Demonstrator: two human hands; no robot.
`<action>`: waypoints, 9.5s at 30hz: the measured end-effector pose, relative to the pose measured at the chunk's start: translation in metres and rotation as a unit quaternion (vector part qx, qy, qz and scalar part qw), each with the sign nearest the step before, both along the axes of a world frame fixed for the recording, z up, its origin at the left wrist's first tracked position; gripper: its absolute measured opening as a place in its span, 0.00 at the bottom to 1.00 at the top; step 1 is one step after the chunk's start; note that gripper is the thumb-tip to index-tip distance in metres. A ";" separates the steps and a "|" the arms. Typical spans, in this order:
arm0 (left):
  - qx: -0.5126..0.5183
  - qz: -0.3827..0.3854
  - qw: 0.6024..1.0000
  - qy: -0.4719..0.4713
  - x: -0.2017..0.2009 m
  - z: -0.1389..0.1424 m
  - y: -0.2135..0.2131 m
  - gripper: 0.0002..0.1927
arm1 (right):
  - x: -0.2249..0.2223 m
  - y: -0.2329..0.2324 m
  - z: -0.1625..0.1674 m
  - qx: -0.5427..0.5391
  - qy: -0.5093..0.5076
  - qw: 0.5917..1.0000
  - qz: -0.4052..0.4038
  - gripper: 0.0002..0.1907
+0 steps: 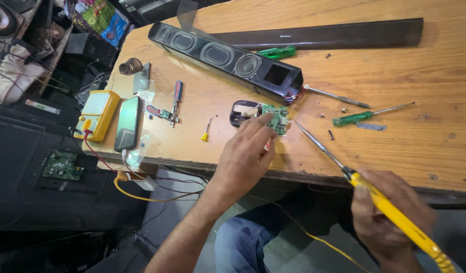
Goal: The person sits at a workbench and solders components on a green circuit board removed from a soundbar, holding the board with one hand and a soldering iron with the other. They reposition the board, touch the iron to different points, and use a multimeter and a smartphone placed on the bench during the work.
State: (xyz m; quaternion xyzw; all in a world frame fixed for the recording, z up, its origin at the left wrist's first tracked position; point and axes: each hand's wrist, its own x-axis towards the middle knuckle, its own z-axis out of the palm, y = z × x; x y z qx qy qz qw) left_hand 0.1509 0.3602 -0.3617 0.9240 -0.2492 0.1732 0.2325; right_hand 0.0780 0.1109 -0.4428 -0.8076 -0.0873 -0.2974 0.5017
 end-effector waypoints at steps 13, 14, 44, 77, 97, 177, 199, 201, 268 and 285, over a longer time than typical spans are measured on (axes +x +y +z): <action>-0.003 0.006 0.999 -0.053 -0.001 -0.011 -0.003 0.07 | 0.003 0.003 -0.002 -0.005 0.000 1.000 -0.005 0.10; -0.002 0.010 0.999 -0.053 -0.002 -0.012 -0.004 0.06 | 0.002 0.003 0.000 -0.020 -0.013 1.000 0.007 0.10; -0.020 0.038 0.998 -0.047 0.007 -0.012 0.016 0.05 | -0.003 0.015 0.031 0.012 -0.098 0.991 0.091 0.13; -0.005 0.034 0.998 -0.057 0.006 -0.008 0.010 0.06 | 0.003 0.018 0.028 -0.082 -0.157 0.973 0.146 0.15; 0.025 0.067 0.995 -0.068 0.007 -0.012 0.004 0.07 | 0.007 0.012 0.004 -0.067 -0.088 0.977 0.182 0.21; 0.061 0.043 0.994 -0.075 0.003 -0.005 -0.008 0.10 | 0.010 0.006 0.000 -0.147 -0.146 0.952 0.226 0.23; 0.062 0.003 0.997 -0.050 0.007 0.008 0.005 0.07 | 0.009 0.007 0.004 -0.143 -0.150 0.952 0.226 0.21; 0.068 -0.008 0.997 -0.045 0.008 0.015 0.008 0.06 | 0.010 0.007 0.005 -0.145 -0.150 0.951 0.227 0.22; 0.034 -0.038 0.999 -0.002 0.040 -0.028 0.045 0.23 | 0.005 0.014 -0.002 -0.126 -0.146 0.960 0.204 0.23; 0.030 -0.036 0.999 -0.008 0.039 -0.028 0.045 0.22 | 0.005 0.016 -0.004 -0.108 -0.155 0.964 0.189 0.21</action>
